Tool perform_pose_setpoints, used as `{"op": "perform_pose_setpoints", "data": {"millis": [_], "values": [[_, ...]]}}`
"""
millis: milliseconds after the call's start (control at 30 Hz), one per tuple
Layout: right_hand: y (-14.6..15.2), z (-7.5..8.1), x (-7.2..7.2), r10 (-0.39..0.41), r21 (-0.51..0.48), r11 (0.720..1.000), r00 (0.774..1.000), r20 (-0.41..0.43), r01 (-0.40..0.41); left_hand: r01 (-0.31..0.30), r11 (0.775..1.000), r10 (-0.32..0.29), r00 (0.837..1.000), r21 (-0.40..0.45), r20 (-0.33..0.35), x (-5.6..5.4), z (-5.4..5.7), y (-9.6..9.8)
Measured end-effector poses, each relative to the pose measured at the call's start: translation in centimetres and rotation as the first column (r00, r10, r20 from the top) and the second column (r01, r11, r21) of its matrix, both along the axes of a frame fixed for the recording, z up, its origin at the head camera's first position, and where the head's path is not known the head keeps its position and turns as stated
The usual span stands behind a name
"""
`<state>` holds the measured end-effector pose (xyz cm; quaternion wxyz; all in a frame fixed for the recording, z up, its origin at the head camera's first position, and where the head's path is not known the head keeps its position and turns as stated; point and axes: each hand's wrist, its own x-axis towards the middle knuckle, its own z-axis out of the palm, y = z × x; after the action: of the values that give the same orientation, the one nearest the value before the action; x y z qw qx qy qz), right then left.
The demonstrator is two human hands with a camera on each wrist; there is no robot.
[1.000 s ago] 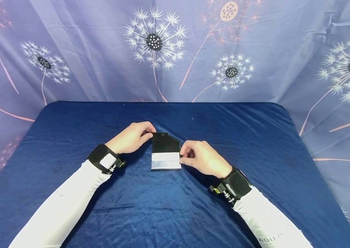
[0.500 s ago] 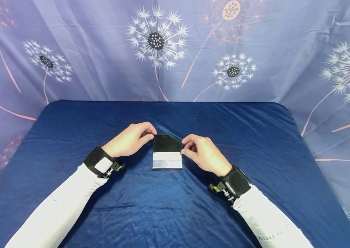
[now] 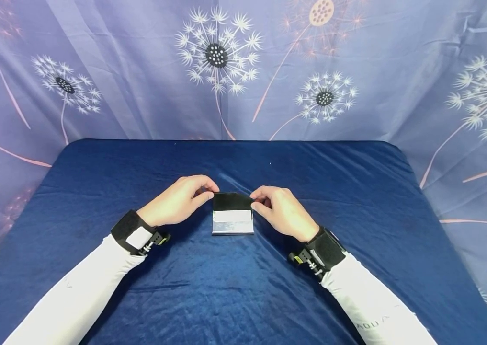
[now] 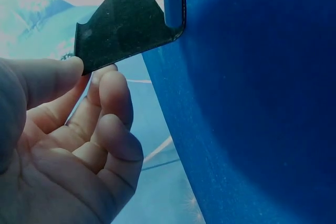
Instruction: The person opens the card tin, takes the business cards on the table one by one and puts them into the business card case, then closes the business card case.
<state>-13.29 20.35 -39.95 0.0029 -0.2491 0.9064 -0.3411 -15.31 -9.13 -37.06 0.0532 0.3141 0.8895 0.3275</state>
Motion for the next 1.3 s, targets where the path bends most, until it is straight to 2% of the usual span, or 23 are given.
{"op": "perform_pose_setpoints", "data": {"millis": [167, 533, 867, 1300], "values": [[-0.1, 0.0, 0.0, 0.005, -0.006, 1.0, 1.0, -0.026, -0.005, 0.018, 1.0, -0.018, 1.0, 0.0, -0.002, 0.6, 0.0, -0.1], [0.0, -0.1, 0.3, 0.035, -0.021, 0.999, 0.999, -0.023, -0.035, 0.065, 0.998, -0.065, 0.998, 0.0, 0.026, 1.3, -0.4, -0.6], [0.5, 0.0, 0.3, 0.089, -0.029, 0.996, 0.996, 0.002, -0.089, 0.129, 0.991, -0.129, 0.992, 0.033, -0.009, 1.7, -1.0, -1.2], [0.7, 0.1, 0.3, 0.139, 0.002, 0.99, 0.99, 0.028, -0.139, 0.171, 0.985, -0.171, 0.985, -0.013, 0.01, 2.1, -1.0, -1.4]]}}
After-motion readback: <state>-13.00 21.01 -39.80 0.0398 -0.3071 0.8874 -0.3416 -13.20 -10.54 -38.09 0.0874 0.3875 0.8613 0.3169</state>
